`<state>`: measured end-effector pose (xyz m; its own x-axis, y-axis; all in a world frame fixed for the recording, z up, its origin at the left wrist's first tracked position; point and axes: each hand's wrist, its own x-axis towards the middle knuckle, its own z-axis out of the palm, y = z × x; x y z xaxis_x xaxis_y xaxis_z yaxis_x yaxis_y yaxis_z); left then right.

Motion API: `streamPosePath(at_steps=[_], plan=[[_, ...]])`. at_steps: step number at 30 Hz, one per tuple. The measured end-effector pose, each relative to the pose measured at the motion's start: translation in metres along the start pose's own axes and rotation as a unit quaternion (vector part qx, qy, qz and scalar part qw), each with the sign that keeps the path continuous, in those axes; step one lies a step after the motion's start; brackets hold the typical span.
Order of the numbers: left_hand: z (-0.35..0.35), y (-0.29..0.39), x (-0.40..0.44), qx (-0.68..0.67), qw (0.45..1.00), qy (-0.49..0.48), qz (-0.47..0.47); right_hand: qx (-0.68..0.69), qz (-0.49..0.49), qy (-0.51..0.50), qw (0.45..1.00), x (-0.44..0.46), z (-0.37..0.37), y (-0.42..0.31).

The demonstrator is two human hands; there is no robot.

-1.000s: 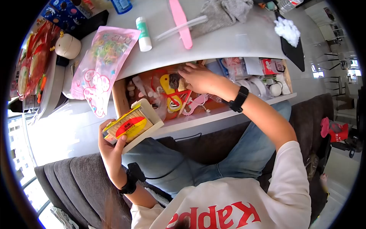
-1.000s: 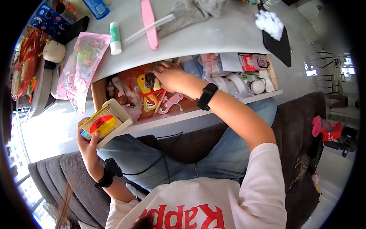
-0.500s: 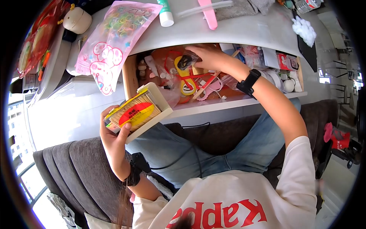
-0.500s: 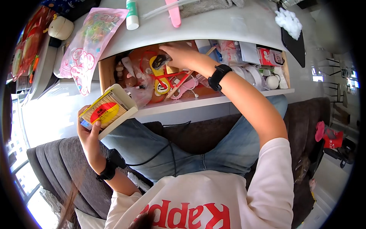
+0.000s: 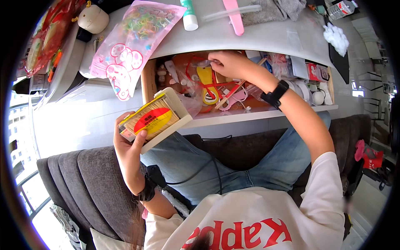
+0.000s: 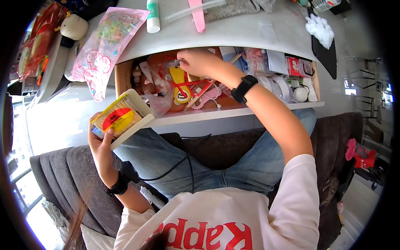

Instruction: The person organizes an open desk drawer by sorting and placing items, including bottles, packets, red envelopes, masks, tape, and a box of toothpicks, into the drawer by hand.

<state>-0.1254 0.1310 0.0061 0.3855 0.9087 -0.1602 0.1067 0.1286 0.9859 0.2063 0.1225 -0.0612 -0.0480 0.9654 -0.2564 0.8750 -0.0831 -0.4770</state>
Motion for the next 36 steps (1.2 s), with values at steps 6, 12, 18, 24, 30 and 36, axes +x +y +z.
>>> streamPosePath(at_steps=[6, 12, 18, 24, 30, 36], plan=[[0.005, 0.001, 0.001, 0.009, 1.0, -0.014, -0.009, 0.362, -0.004, -0.053, 0.931, -0.029, -0.013, 0.0], [0.023, 0.012, -0.001, 0.011, 0.999, -0.033, -0.008, 0.449, -0.021, -0.06, 0.891, -0.067, -0.042, -0.01], [0.043, 0.022, -0.006, 0.03, 0.998, -0.053, -0.001, 0.497, -0.048, -0.046, 0.865, -0.101, -0.058, -0.024], [0.064, 0.019, -0.005, 0.036, 0.998, -0.05, -0.019, 0.46, -0.08, 0.01, 0.884, -0.131, -0.068, -0.028], [0.092, 0.015, 0.0, -0.01, 0.995, -0.087, -0.05, 0.451, -0.069, 0.089, 0.886, -0.144, -0.07, -0.029], [0.116, 0.01, 0.002, -0.047, 0.989, -0.128, -0.056, 0.446, -0.126, 0.173, 0.869, -0.143, -0.064, -0.043]])
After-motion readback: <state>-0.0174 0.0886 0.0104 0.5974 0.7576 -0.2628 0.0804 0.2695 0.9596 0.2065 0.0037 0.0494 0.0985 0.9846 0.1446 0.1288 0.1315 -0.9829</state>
